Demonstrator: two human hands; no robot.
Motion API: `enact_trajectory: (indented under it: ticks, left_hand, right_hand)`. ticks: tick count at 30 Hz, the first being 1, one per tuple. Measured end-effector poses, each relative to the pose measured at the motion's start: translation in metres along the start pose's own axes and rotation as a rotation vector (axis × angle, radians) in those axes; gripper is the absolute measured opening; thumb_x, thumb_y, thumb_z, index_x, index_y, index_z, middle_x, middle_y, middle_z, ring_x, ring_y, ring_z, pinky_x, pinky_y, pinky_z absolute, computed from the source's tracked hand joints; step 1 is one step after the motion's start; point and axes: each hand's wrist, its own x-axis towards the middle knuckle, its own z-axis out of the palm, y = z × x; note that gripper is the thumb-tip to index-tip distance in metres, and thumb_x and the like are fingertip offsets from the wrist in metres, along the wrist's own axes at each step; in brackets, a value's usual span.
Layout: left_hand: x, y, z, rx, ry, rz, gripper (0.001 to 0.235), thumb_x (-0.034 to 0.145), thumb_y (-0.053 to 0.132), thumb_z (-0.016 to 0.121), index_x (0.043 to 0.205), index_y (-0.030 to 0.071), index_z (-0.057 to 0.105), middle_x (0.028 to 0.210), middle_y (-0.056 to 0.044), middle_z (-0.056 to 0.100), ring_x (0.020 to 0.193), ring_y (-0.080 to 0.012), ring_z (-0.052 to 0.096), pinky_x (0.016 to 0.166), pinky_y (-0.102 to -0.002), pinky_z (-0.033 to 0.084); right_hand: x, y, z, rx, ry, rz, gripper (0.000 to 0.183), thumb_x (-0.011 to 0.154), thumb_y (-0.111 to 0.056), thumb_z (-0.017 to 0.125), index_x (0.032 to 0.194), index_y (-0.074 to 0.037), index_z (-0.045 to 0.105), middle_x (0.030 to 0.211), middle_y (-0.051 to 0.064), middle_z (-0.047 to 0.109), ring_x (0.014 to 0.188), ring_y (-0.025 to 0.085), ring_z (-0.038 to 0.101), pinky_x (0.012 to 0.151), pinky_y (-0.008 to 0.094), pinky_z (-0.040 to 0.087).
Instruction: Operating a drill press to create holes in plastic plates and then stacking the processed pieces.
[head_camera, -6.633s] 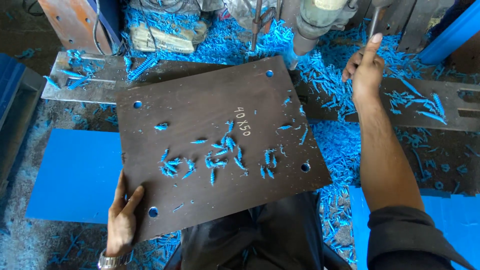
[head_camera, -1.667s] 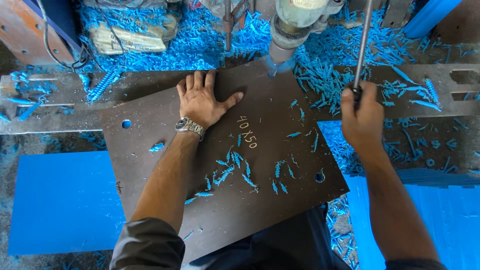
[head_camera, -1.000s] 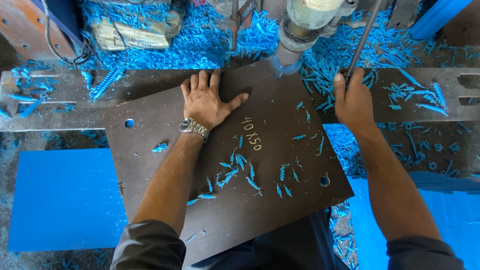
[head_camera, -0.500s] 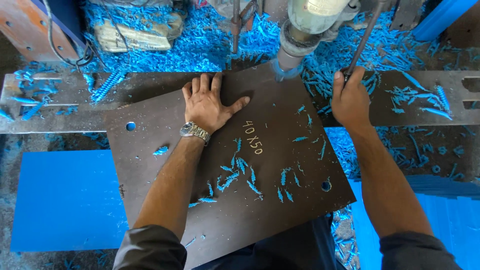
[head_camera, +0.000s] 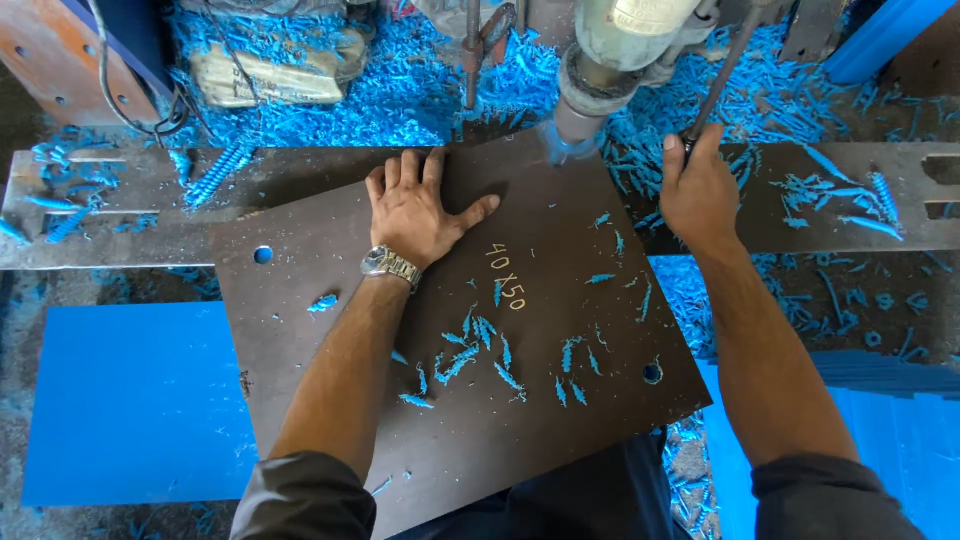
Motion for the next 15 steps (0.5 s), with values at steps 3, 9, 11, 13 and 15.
enact_trajectory:
  ticks: [3, 9, 11, 13, 15]
  left_hand:
    - [0.000, -0.006, 0.010, 0.010, 0.044, 0.018, 0.105, 0.078, 0.085, 0.062, 0.145, 0.004, 0.052, 0.137, -0.020, 0.053, 0.130, -0.0367, 0.043, 0.113, -0.057, 0.024]
    - [-0.001, -0.002, 0.003, 0.000, 0.024, 0.019, 0.105, 0.079, 0.084, 0.061, 0.145, 0.003, 0.052, 0.136, -0.018, 0.054, 0.130, -0.0364, 0.044, 0.113, -0.057, 0.025]
    - [0.000, -0.004, 0.005, 0.003, 0.004, 0.000, 0.106, 0.077, 0.085, 0.061, 0.145, 0.004, 0.053, 0.136, -0.018, 0.054, 0.129, -0.0356, 0.044, 0.114, -0.056, 0.025]
    - [0.000, -0.007, 0.012, 0.008, 0.061, 0.042, 0.108, 0.077, 0.086, 0.062, 0.144, 0.001, 0.053, 0.134, -0.020, 0.053, 0.126, -0.0366, 0.044, 0.110, -0.058, 0.025]
    - [0.000, -0.003, 0.006, 0.008, 0.047, 0.028, 0.106, 0.078, 0.085, 0.061, 0.144, 0.003, 0.054, 0.134, -0.019, 0.054, 0.127, -0.0364, 0.044, 0.112, -0.057, 0.025]
  right_hand:
    - [0.009, -0.004, 0.004, -0.019, 0.024, 0.001, 0.045, 0.119, -0.038, 0.048, 0.130, 0.004, 0.038, 0.098, 0.031, 0.067, 0.087, 0.055, 0.063, 0.070, 0.064, 0.045]
    - [0.013, 0.002, 0.008, -0.073, 0.025, 0.015, 0.054, 0.118, -0.041, 0.047, 0.137, 0.008, 0.034, 0.097, 0.035, 0.067, 0.086, 0.056, 0.063, 0.071, 0.064, 0.047]
    - [0.019, 0.003, 0.015, -0.053, 0.068, -0.017, 0.060, 0.117, -0.040, 0.048, 0.142, 0.011, 0.031, 0.098, 0.035, 0.068, 0.085, 0.056, 0.063, 0.072, 0.063, 0.048]
    - [0.029, 0.006, 0.023, -0.059, 0.039, 0.038, 0.064, 0.118, -0.042, 0.046, 0.147, 0.013, 0.028, 0.100, 0.037, 0.067, 0.087, 0.056, 0.064, 0.072, 0.061, 0.050]
    - [0.033, 0.007, 0.020, -0.088, -0.001, 0.062, 0.062, 0.120, -0.043, 0.046, 0.147, 0.011, 0.031, 0.102, 0.036, 0.067, 0.089, 0.056, 0.064, 0.073, 0.063, 0.049]
